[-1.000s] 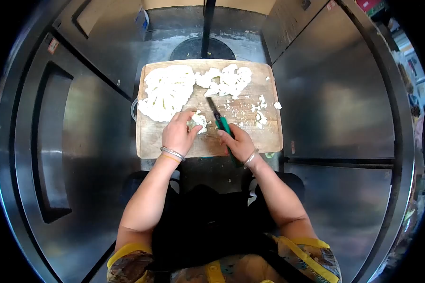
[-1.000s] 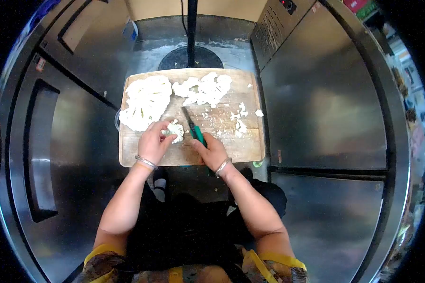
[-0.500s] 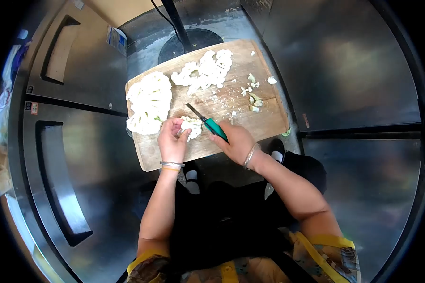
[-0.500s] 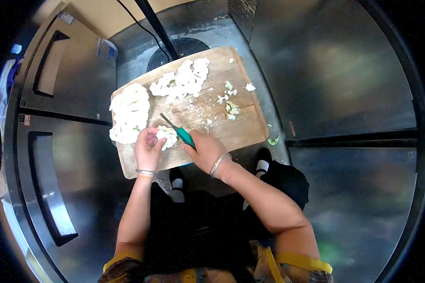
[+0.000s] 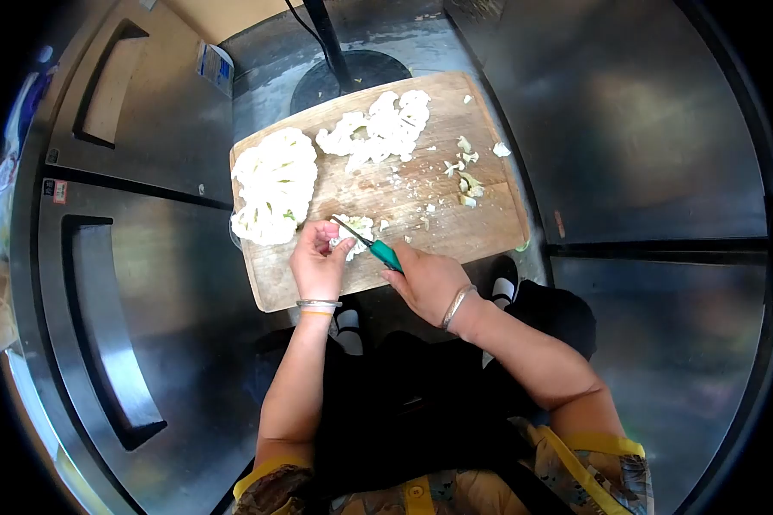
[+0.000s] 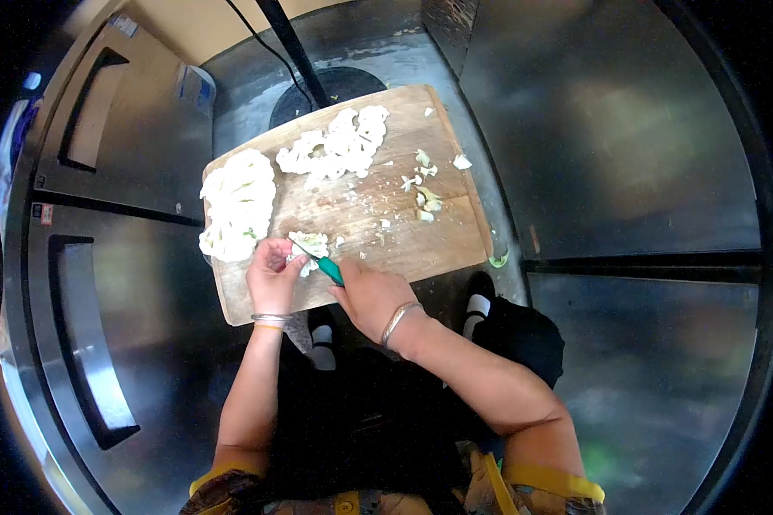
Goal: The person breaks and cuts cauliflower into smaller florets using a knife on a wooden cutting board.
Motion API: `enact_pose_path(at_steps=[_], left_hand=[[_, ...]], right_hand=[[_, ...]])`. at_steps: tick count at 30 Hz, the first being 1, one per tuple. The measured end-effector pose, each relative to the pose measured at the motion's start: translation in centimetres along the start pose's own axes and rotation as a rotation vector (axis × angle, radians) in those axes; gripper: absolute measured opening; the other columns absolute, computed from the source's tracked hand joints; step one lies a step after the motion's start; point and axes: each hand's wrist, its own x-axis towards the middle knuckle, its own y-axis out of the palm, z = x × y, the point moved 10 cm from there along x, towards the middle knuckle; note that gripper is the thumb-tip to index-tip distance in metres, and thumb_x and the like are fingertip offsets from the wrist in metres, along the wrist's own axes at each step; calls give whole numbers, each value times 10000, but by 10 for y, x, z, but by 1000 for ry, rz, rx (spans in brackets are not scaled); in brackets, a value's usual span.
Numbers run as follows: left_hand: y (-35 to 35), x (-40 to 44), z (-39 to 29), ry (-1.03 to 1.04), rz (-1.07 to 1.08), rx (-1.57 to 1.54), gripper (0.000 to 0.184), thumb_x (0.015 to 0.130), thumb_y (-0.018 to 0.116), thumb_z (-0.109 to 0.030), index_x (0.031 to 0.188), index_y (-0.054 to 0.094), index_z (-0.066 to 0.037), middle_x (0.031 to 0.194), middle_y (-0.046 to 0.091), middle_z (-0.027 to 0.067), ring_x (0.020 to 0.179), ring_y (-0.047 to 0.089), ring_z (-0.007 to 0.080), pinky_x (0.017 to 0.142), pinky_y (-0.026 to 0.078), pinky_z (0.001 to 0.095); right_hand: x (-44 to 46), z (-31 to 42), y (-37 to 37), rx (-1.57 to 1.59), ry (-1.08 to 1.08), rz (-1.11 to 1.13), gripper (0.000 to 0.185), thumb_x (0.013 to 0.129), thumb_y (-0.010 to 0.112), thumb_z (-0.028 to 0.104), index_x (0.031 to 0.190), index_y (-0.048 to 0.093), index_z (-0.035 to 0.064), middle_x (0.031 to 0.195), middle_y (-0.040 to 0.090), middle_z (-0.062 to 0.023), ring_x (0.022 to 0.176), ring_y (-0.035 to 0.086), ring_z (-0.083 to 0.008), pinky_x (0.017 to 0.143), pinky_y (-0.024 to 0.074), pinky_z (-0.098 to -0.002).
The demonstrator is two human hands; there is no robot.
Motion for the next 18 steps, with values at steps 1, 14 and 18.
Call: enact_pose_path(at_steps=[1,14,18], left_hand=[[1,-1,-4,-1,-2,47,249,742,690,89,921,558,-23,869,597,18,797,581,74,722,490,205],[-2,-1,-10,16,-68,134,235,694,751,27,862,591,-10,785,620,31,682,555,76,650,485,225],[0,-1,-9,2,-34,193,221,733,716,57,883,569,-12,825,607,18,753,579,71,686,497,217]], right_hand=[[0,0,2,-31,36,44,280,912,504,283,986,451,18,857,612,-203,778,602,-392,681,478,-471],[0,-3,10,-132,51,56,260,916,496,271,970,423,28,831,618,-200,748,612,-382,661,486,-464],[2,-6,15,-144,67,76,254,915,497,267,963,428,27,842,620,-194,753,616,-374,661,490,-456]])
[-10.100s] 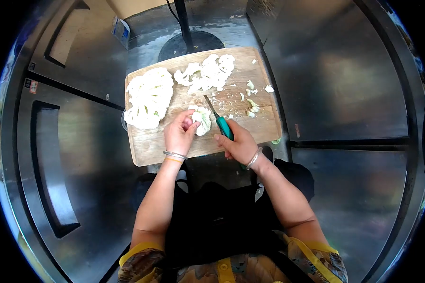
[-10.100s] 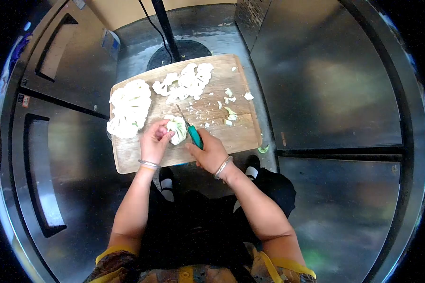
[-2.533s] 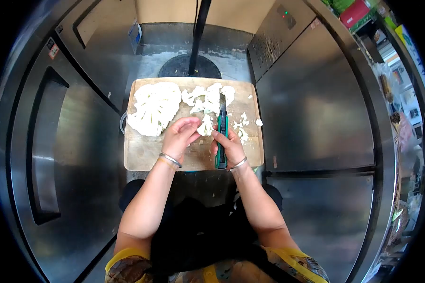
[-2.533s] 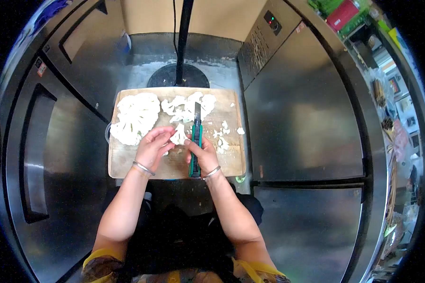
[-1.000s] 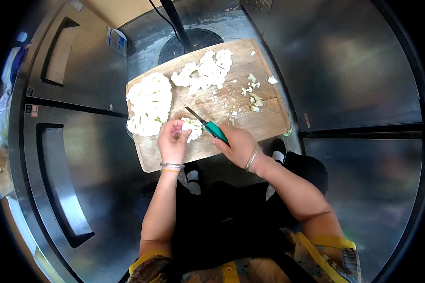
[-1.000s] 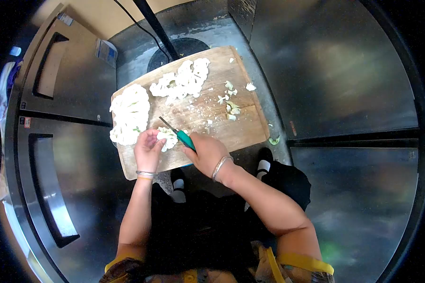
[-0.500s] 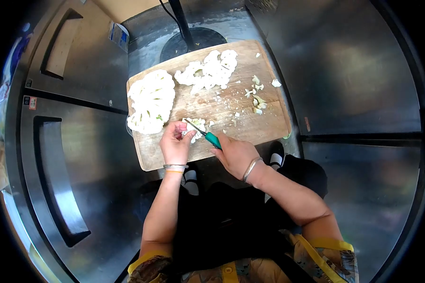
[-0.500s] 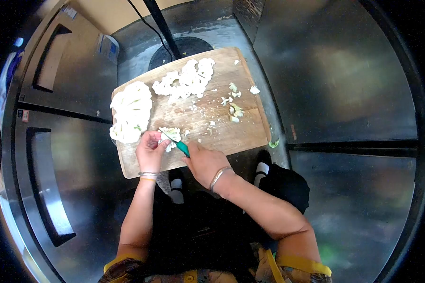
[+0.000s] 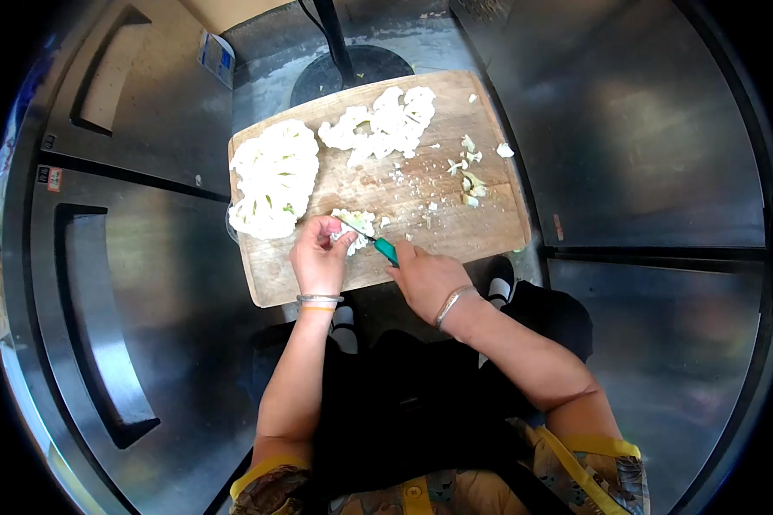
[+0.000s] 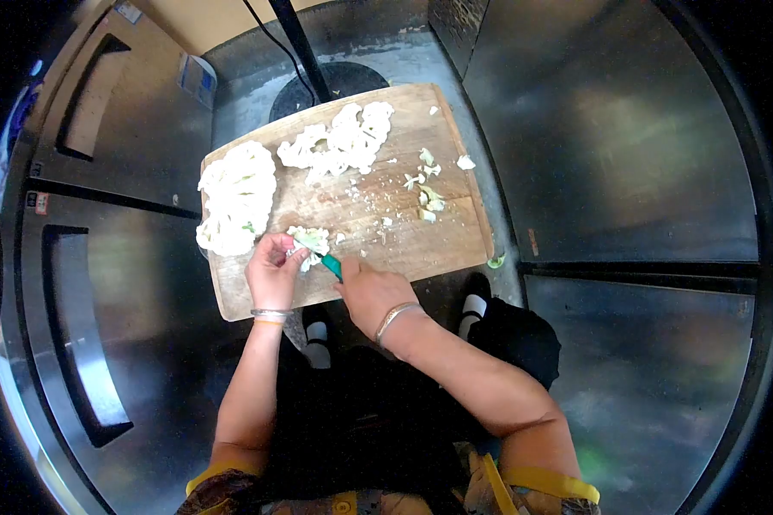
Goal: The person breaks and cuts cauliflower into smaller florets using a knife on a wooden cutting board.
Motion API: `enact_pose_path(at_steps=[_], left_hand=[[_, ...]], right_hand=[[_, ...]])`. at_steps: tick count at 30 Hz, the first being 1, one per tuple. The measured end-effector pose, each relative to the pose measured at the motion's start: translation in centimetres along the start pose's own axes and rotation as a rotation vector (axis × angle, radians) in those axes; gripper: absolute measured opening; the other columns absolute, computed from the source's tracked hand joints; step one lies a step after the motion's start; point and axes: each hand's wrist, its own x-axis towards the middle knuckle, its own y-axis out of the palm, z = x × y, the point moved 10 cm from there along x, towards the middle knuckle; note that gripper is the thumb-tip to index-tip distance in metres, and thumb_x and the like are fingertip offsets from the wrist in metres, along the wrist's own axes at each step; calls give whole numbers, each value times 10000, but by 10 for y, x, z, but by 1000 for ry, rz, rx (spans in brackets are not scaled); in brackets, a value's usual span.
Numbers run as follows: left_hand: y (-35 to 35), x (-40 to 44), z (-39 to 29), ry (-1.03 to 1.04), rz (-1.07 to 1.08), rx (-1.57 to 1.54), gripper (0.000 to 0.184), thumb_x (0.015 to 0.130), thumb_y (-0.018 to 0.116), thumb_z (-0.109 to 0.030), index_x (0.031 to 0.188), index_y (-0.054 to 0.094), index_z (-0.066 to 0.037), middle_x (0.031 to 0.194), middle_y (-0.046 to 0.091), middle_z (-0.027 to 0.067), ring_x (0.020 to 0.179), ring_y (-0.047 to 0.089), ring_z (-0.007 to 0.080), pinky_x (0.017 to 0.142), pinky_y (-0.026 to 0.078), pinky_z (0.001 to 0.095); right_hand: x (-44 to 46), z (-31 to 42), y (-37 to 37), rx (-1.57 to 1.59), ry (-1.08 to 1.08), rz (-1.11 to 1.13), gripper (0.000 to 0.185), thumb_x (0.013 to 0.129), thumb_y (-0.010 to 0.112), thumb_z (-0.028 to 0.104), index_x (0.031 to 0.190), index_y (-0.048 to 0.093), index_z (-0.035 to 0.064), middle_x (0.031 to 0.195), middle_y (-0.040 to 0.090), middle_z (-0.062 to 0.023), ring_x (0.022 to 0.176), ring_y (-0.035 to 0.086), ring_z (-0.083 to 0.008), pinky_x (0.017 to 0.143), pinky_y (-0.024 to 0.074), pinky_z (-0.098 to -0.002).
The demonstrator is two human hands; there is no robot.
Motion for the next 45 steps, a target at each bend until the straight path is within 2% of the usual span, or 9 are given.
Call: enact_pose_path(at_steps=[15,17,24,26,31,34,39,42,45], left_hand=[[-1,0,-1,-10,-7,74,234,727,718,63,862,542,-9,825,598,17,761,581,73,689,504,222],[-2,2,2,22,-31,16,259,676,763,8,855,578,-24,770,613,50,665,565,123,637,481,254],[-3,4,2,32,-30,37,259,664,742,7,867,586,-33,784,596,57,687,567,146,641,480,268],[2,7,0,93,23,79,256,648,700,8,872,587,-45,790,576,69,720,562,184,673,475,300],[-12,3,-25,179,-6,225,255,662,648,27,896,583,-50,864,564,83,790,568,217,725,463,315],[-14,-2,-41,242,7,320,257,689,642,42,924,581,-41,921,567,96,824,584,231,740,465,312],[-16,-4,-66,346,-3,358,265,695,664,24,937,581,-46,946,564,116,869,587,277,771,470,326],[-20,2,-60,351,0,200,275,715,671,-5,969,570,-36,965,578,118,932,564,288,783,461,357],[-19,11,-41,211,3,-172,282,785,674,-46,1041,556,-34,1010,592,87,915,580,214,755,472,330]], right_hand=[[8,-7,14,-140,22,0,242,905,514,245,975,449,23,826,628,-168,742,640,-323,648,509,-401],[9,-9,16,-157,35,40,248,906,512,242,991,455,16,846,635,-174,758,644,-322,660,511,-404],[23,-26,18,-236,92,142,248,901,517,248,998,499,20,873,645,-181,779,643,-329,667,512,-404],[27,-19,4,-121,-105,176,308,889,546,279,1063,536,25,844,645,-161,733,648,-301,656,506,-401],[24,-15,-26,194,50,330,417,843,639,303,1129,532,19,807,608,-166,730,616,-275,668,480,-383],[50,-3,-62,130,-102,-386,440,743,729,299,1023,534,21,837,587,-181,804,597,-347,680,475,-410],[79,-5,-30,48,29,-419,391,740,707,265,976,512,23,876,596,-189,876,589,-380,702,474,-463],[81,-9,-33,135,42,-401,371,750,700,238,989,523,15,842,603,-175,816,605,-359,690,480,-428],[61,-5,-46,388,84,-327,317,761,688,170,993,541,12,804,596,-168,743,597,-330,655,470,-389]])
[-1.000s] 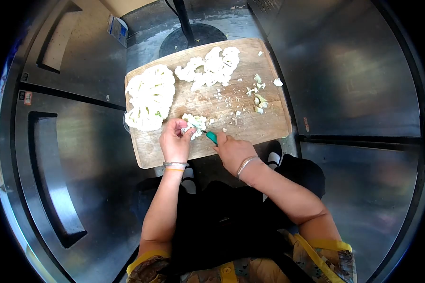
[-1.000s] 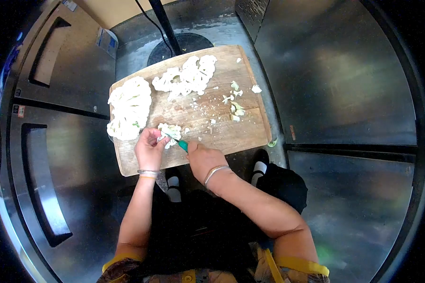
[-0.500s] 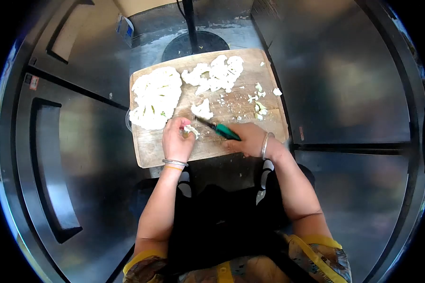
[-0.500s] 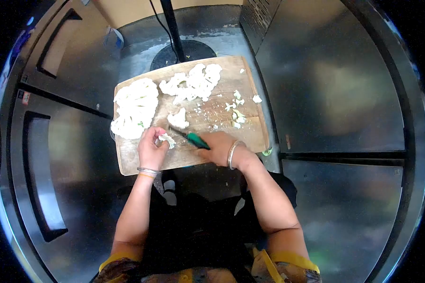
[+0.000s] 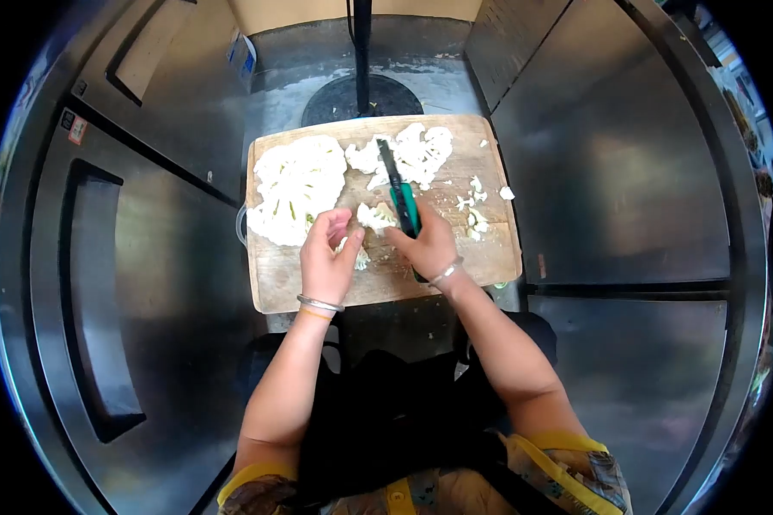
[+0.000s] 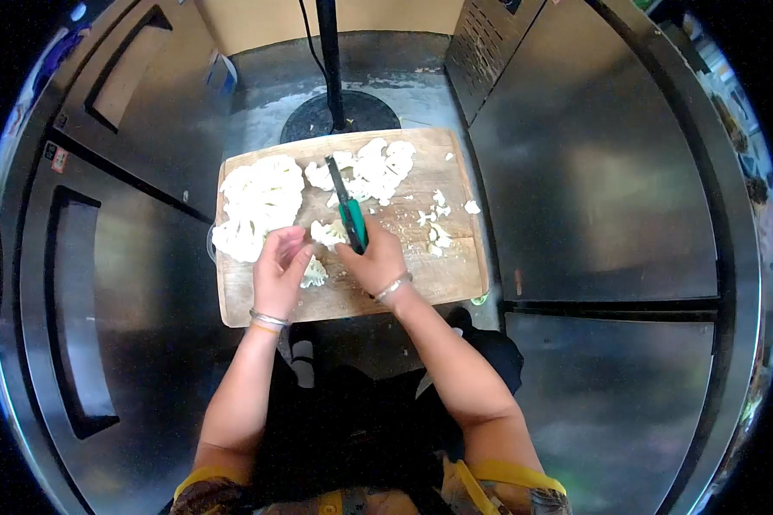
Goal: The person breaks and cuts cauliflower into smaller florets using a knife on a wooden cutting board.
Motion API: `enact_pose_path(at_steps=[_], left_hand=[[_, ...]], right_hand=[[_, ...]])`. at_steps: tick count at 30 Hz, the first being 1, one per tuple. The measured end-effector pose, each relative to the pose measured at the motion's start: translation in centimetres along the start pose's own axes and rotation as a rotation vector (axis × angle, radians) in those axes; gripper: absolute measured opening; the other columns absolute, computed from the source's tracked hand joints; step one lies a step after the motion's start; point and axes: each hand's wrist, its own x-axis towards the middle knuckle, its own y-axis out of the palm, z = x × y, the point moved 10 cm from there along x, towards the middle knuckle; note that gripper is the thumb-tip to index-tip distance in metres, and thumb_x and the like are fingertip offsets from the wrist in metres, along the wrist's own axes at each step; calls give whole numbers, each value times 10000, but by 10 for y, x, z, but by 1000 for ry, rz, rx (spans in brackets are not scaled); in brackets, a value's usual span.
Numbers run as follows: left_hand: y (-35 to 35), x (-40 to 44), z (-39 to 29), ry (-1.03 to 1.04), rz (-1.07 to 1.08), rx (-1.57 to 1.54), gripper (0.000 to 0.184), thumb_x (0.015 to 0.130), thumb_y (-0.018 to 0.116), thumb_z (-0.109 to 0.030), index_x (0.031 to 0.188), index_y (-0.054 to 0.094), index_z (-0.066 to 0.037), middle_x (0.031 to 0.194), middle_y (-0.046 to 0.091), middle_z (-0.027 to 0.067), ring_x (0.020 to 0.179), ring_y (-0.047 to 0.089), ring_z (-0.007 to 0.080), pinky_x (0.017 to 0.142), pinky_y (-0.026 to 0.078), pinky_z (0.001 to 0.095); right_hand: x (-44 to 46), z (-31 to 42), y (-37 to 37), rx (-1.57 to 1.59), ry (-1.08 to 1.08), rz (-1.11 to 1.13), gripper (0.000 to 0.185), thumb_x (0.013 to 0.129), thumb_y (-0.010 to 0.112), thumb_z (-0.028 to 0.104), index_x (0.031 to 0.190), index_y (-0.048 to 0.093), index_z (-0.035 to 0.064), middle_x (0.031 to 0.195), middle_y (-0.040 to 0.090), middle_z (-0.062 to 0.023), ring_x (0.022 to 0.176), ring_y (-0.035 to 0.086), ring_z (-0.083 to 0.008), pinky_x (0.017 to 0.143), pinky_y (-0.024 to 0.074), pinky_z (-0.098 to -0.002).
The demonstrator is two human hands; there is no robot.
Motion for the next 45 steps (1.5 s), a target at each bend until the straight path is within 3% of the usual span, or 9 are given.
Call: enact_pose_path(at_steps=[3,5,8,10,12,21,42,44,45], left_hand=[[10,3,1,-131,-9,-402,288,839,661,-81,1097,537,-47,1033,584,47,840,565,105,666,465,255],[39,-7,8,-470,169,-795,283,855,649,-79,1110,527,-63,971,588,29,752,538,49,587,427,197],[53,-13,11,-484,251,-874,252,854,646,-70,1083,538,-74,900,595,27,703,507,9,546,377,155],[55,-12,-1,-513,220,-910,215,864,626,-62,1061,540,-65,859,605,47,723,554,61,587,432,193],[59,-12,-12,-489,278,-990,191,881,581,-52,1065,530,-56,953,613,92,858,604,179,732,499,302],[79,-16,-32,-487,338,-1102,158,878,602,-87,1022,543,-62,886,616,111,829,620,216,758,505,319],[80,-7,-28,-379,305,-808,272,772,667,74,919,489,-71,912,613,78,824,635,184,757,531,305],[70,0,-38,-313,287,-859,252,788,654,66,927,491,-67,906,617,84,820,637,199,760,535,315],[73,-1,-35,-399,260,-918,230,804,639,56,938,495,-64,901,615,87,813,640,213,759,538,325]], right_hand=[[-21,30,-24,108,-274,-105,310,752,708,86,1015,556,21,738,538,-102,630,493,-211,614,432,-301],[-32,40,-26,99,-326,-67,290,756,699,83,998,552,20,769,544,-120,664,518,-247,629,435,-326],[-45,47,-29,136,-410,-23,267,761,697,82,976,550,25,845,553,-134,731,547,-266,665,438,-349],[-51,53,-40,206,-417,19,264,769,703,100,972,552,24,857,550,-134,737,545,-266,668,438,-346],[-49,17,-49,300,-162,9,224,813,677,161,955,559,34,749,541,-122,690,551,-260,639,443,-339],[-77,36,-82,-261,-483,-142,257,836,639,278,951,540,70,698,580,-130,631,585,-337,550,463,-396],[-87,-51,-104,-592,-137,75,244,894,538,340,941,543,101,675,604,-149,698,602,-380,602,477,-472],[-82,-50,-103,-570,-194,27,251,893,567,317,951,546,74,601,572,-130,615,617,-308,548,480,-407],[-76,-51,-102,-216,-93,42,258,891,586,306,959,547,61,588,558,-99,571,592,-234,517,465,-351]])
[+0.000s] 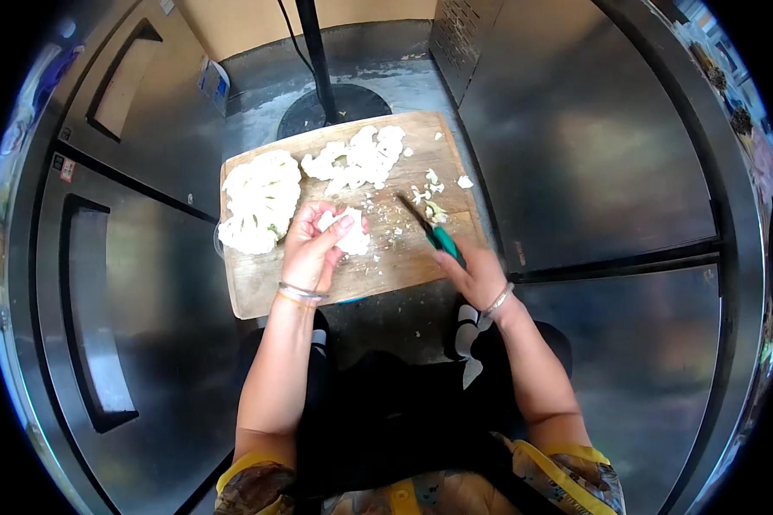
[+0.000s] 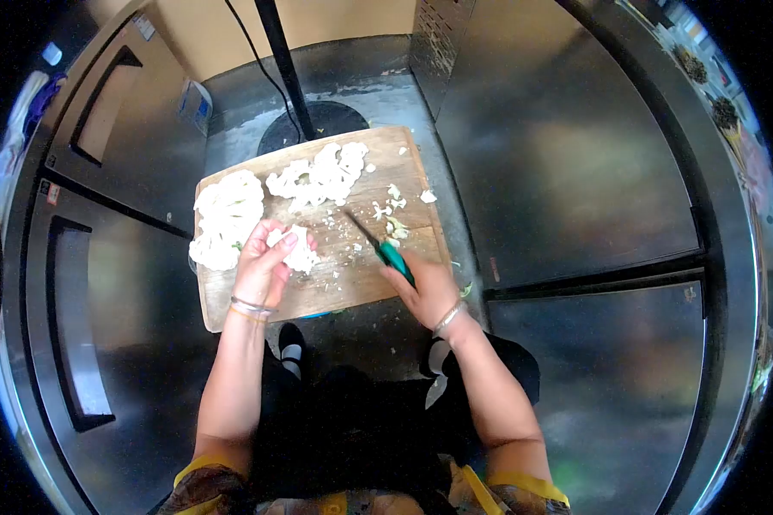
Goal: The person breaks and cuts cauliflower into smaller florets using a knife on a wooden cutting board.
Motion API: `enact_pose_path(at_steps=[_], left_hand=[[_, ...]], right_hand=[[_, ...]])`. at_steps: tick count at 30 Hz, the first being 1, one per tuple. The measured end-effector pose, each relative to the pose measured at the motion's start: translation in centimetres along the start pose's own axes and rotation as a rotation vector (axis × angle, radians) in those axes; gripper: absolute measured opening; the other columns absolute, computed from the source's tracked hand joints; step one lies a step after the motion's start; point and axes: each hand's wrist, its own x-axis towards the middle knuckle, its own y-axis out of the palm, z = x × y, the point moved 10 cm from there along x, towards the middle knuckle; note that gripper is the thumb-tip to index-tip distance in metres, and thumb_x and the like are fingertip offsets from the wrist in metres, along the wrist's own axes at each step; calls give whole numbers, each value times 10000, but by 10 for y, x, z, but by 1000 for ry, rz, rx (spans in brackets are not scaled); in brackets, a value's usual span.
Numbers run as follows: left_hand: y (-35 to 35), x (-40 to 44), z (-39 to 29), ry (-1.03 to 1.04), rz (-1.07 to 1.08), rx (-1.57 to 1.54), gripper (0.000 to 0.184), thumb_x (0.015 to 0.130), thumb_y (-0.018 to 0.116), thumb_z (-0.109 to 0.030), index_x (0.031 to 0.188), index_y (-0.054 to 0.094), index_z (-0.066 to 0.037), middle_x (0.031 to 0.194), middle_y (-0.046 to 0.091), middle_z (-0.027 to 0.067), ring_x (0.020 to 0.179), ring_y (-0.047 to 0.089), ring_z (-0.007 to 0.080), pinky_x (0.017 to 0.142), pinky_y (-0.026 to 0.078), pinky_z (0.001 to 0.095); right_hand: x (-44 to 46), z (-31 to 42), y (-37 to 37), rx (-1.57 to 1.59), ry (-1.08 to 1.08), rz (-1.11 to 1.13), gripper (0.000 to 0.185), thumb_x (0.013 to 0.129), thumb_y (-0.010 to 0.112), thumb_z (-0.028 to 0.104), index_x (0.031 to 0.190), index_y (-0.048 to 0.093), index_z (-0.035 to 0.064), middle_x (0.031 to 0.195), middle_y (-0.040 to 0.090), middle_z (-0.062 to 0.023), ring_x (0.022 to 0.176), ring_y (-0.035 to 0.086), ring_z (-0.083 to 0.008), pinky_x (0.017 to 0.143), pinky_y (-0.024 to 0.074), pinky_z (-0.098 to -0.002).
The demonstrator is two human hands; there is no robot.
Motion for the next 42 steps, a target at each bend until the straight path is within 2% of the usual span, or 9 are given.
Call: enact_pose_path(at_steps=[2,5,11,22,27,33,35,37,42], left_hand=[[7,0,13,-79,-25,-80,188,838,616,23,966,515,-72,924,606,75,849,629,202,769,528,317],[6,4,31,-65,1,-161,191,837,622,19,965,526,-85,955,596,53,897,603,165,782,505,297],[1,3,36,-39,-9,-167,176,849,620,-12,980,533,-93,976,584,27,898,576,124,769,478,262],[14,-4,21,-114,145,-14,275,815,614,39,1059,536,-61,999,568,28,953,574,127,803,469,253],[1,-9,-21,402,-204,930,169,804,671,-11,945,581,-31,978,572,32,876,556,92,722,461,220],[5,-6,7,165,-87,543,174,870,653,-168,930,604,-12,854,626,13,756,571,75,669,467,203],[4,-3,22,-19,-8,178,192,865,659,-173,984,600,-33,899,635,18,795,590,81,719,482,222],[-1,-1,25,-79,12,163,198,871,646,-162,1024,591,-49,945,638,25,839,600,94,759,497,251],[5,-6,25,-180,21,-44,187,896,604,-166,1030,597,-35,974,632,46,860,605,112,772,519,271]], right_hand=[[6,6,16,820,224,46,300,860,659,269,989,551,21,637,536,-5,531,491,-55,465,400,-209],[24,27,35,1011,174,44,371,816,710,243,1064,550,18,728,566,8,539,496,-56,468,404,-208],[40,50,48,1046,80,-7,522,748,768,178,1173,515,13,749,574,2,547,501,-52,463,416,-212],[43,51,38,1092,167,187,281,784,716,103,984,536,19,687,536,2,507,492,-68,456,377,-202],[45,39,47,1038,176,59,307,780,725,112,998,533,14,671,537,-1,504,491,-65,458,382,-205],[40,75,7,283,-246,-414,366,721,750,199,955,557,-8,811,568,-139,775,561,-255,682,441,-378],[33,84,2,271,-331,-450,299,763,714,152,966,562,-7,774,568,-95,679,564,-193,612,456,-328],[40,60,44,977,80,2,223,813,663,98,986,562,-1,746,559,-37,579,532,-113,523,443,-261],[44,44,10,1104,52,-192,275,816,672,57,1052,539,15,791,563,-9,552,508,-73,504,411,-203]])
